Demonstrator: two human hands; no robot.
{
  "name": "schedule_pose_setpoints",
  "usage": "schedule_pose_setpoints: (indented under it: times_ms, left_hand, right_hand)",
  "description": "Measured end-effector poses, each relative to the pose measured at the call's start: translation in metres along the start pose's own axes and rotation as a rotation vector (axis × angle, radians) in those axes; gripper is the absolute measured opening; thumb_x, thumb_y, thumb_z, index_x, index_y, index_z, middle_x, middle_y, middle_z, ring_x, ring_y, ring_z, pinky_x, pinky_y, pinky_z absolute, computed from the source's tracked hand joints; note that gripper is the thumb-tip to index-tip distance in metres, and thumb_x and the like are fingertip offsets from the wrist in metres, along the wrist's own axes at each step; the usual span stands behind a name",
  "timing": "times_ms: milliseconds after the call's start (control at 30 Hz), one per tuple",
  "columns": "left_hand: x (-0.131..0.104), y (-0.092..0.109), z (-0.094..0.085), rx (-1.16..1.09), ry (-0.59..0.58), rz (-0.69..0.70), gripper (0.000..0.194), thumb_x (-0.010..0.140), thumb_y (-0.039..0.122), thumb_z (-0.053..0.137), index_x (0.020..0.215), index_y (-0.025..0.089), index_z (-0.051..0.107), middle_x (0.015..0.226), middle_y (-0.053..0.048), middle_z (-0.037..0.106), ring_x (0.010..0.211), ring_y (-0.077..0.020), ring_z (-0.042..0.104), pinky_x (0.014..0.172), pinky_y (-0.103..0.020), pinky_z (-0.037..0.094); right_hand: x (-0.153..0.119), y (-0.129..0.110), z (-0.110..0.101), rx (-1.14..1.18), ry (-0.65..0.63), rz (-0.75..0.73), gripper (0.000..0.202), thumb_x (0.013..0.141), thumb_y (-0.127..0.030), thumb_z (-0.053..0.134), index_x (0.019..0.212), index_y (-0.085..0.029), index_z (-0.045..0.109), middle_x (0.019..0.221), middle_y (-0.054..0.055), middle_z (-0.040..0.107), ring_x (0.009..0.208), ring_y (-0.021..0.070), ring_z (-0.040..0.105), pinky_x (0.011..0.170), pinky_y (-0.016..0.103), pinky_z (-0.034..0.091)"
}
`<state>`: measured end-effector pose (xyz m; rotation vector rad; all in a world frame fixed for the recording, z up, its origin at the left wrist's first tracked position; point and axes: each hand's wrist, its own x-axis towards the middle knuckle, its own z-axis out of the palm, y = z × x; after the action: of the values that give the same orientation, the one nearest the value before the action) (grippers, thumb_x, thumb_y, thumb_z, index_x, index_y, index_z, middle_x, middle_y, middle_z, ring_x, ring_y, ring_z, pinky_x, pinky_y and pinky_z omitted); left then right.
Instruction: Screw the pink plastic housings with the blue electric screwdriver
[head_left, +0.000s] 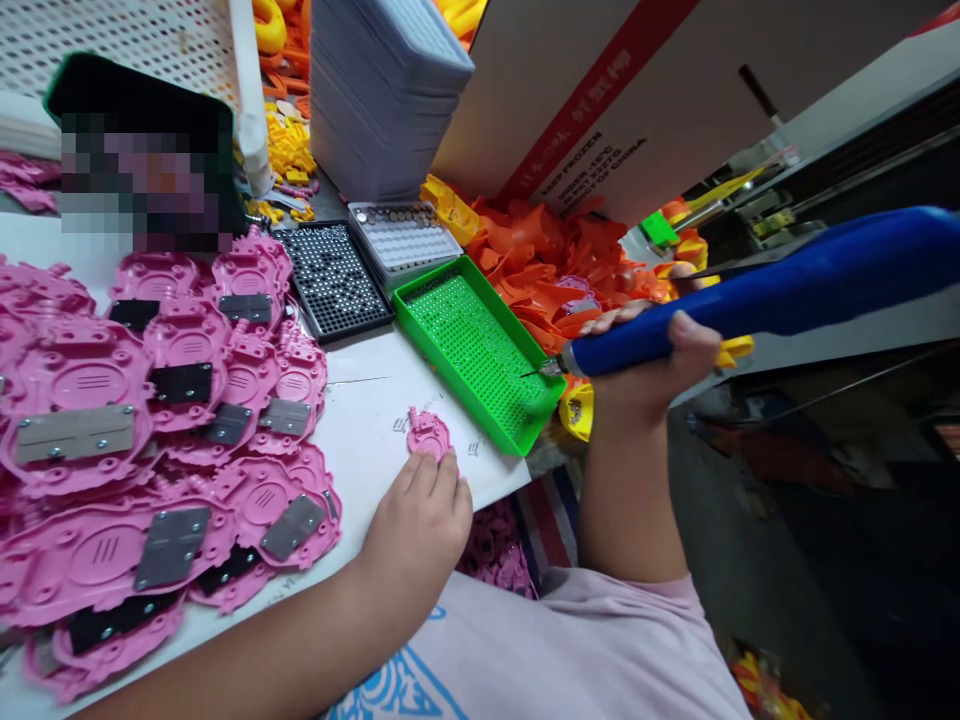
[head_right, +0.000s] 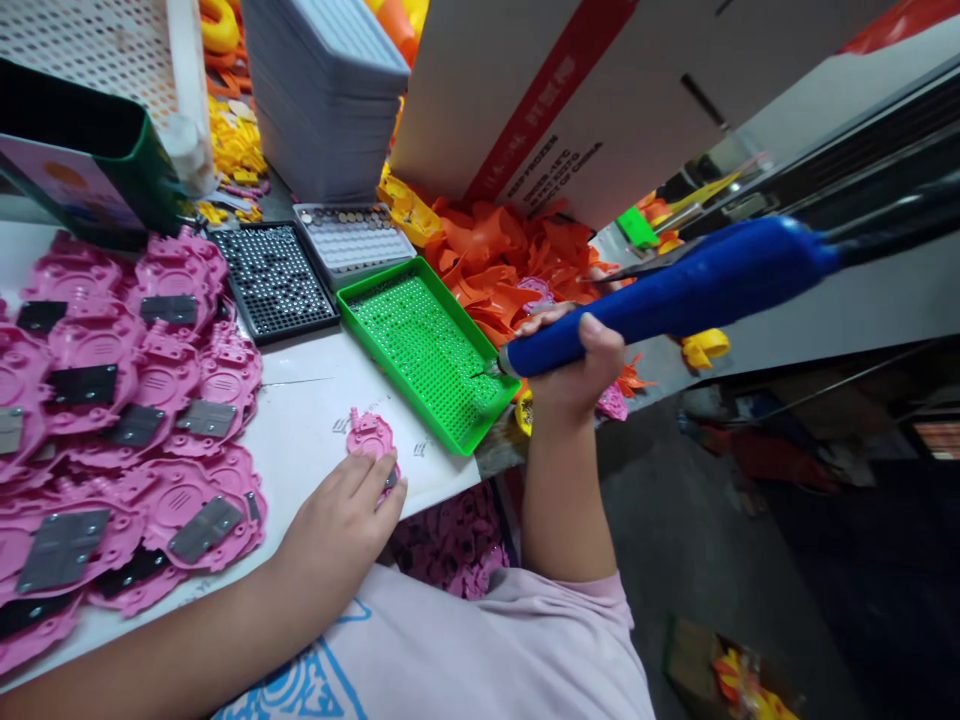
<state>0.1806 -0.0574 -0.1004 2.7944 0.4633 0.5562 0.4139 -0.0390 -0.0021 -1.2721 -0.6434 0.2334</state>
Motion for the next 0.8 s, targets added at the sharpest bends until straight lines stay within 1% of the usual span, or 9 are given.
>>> schedule_pose_setpoints:
  times_ms: [67, 100, 200, 267, 333, 433, 533, 667, 800]
  left_hand:
    - [0.0, 0.0, 0.0, 0.001, 0.001, -0.001, 0.022, 0.085, 0.006, 0.057, 0.101, 0.01, 0.07, 0.113, -0.02, 0.068, 0.099, -0.0279, 0.064, 0.084, -0.043, 0.052]
    - [0.0, 0.0, 0.0, 0.001, 0.004, -0.001, 0.021, 0.085, 0.007, 0.057, 0.101, 0.01, 0.07, 0.113, -0.02, 0.068, 0.099, -0.0279, 0.064, 0.083, -0.043, 0.052]
    - [0.002, 0.001, -0.002, 0.011, 0.03, -0.004, 0.019, 0.083, 0.008, 0.059, 0.098, 0.01, 0.071, 0.11, -0.019, 0.069, 0.095, -0.0283, 0.066, 0.082, -0.042, 0.052]
    - [0.003, 0.002, -0.004, 0.021, 0.04, -0.013, 0.017, 0.082, 0.009, 0.061, 0.095, 0.01, 0.071, 0.109, -0.018, 0.07, 0.094, -0.0281, 0.066, 0.082, -0.04, 0.052]
    - [0.004, 0.003, -0.005, 0.023, 0.028, -0.02, 0.017, 0.083, 0.009, 0.06, 0.095, 0.01, 0.071, 0.109, -0.018, 0.071, 0.094, -0.0277, 0.067, 0.082, -0.04, 0.052]
    - [0.004, 0.004, -0.007, 0.012, -0.011, -0.027, 0.019, 0.085, 0.012, 0.058, 0.098, 0.01, 0.071, 0.111, -0.018, 0.07, 0.098, -0.0276, 0.066, 0.086, -0.04, 0.051]
    - [0.004, 0.006, -0.006, 0.006, -0.01, -0.043, 0.021, 0.086, 0.014, 0.056, 0.1, 0.01, 0.071, 0.114, -0.017, 0.07, 0.1, -0.0271, 0.066, 0.089, -0.04, 0.049]
    - [0.004, 0.009, -0.006, -0.01, 0.034, -0.096, 0.025, 0.085, 0.013, 0.052, 0.099, 0.011, 0.072, 0.111, -0.014, 0.072, 0.097, -0.0253, 0.067, 0.09, -0.038, 0.048]
    - [0.004, 0.011, -0.008, -0.032, 0.047, -0.133, 0.028, 0.084, 0.013, 0.049, 0.097, 0.013, 0.074, 0.108, -0.01, 0.073, 0.096, -0.0245, 0.066, 0.09, -0.037, 0.047]
  right_hand:
    - [-0.007, -0.013, 0.006, 0.084, -0.013, -0.08, 0.016, 0.054, -0.037, 0.051, 0.061, -0.023, 0.051, 0.049, -0.005, 0.053, 0.041, 0.0112, 0.051, 0.041, 0.024, 0.042]
    - [-0.012, -0.018, 0.01, 0.121, -0.034, -0.088, 0.018, 0.054, -0.036, 0.052, 0.065, -0.023, 0.054, 0.049, -0.005, 0.054, 0.04, 0.0121, 0.051, 0.039, 0.025, 0.042]
    - [-0.031, -0.024, 0.021, 0.176, -0.138, -0.025, 0.032, 0.054, -0.036, 0.052, 0.082, -0.024, 0.061, 0.049, -0.005, 0.056, 0.04, 0.0145, 0.052, 0.041, 0.029, 0.045]
    - [-0.044, -0.022, 0.028, 0.206, -0.216, 0.001, 0.033, 0.056, -0.036, 0.053, 0.085, -0.024, 0.061, 0.051, -0.004, 0.055, 0.041, 0.0151, 0.052, 0.042, 0.031, 0.046]
    - [-0.054, -0.017, 0.035, 0.229, -0.28, 0.01, 0.026, 0.057, -0.035, 0.054, 0.08, -0.025, 0.059, 0.052, -0.003, 0.056, 0.042, 0.0155, 0.052, 0.043, 0.032, 0.046]
    - [-0.06, -0.008, 0.042, 0.227, -0.311, -0.012, 0.02, 0.059, -0.034, 0.056, 0.077, -0.025, 0.059, 0.053, -0.002, 0.056, 0.043, 0.0158, 0.052, 0.046, 0.033, 0.046]
    - [-0.057, -0.001, 0.042, 0.205, -0.31, -0.03, 0.024, 0.062, -0.034, 0.058, 0.084, -0.026, 0.064, 0.054, -0.002, 0.055, 0.044, 0.0162, 0.052, 0.046, 0.034, 0.046]
    - [-0.039, -0.001, 0.027, 0.178, -0.348, 0.003, 0.034, 0.061, -0.036, 0.065, 0.093, -0.026, 0.07, 0.057, -0.002, 0.061, 0.047, 0.0181, 0.055, 0.047, 0.037, 0.05]
    - [-0.014, -0.009, 0.01, 0.072, -0.369, -0.097, 0.034, 0.061, -0.041, 0.071, 0.093, -0.029, 0.072, 0.059, -0.004, 0.062, 0.047, 0.0169, 0.056, 0.048, 0.037, 0.05]
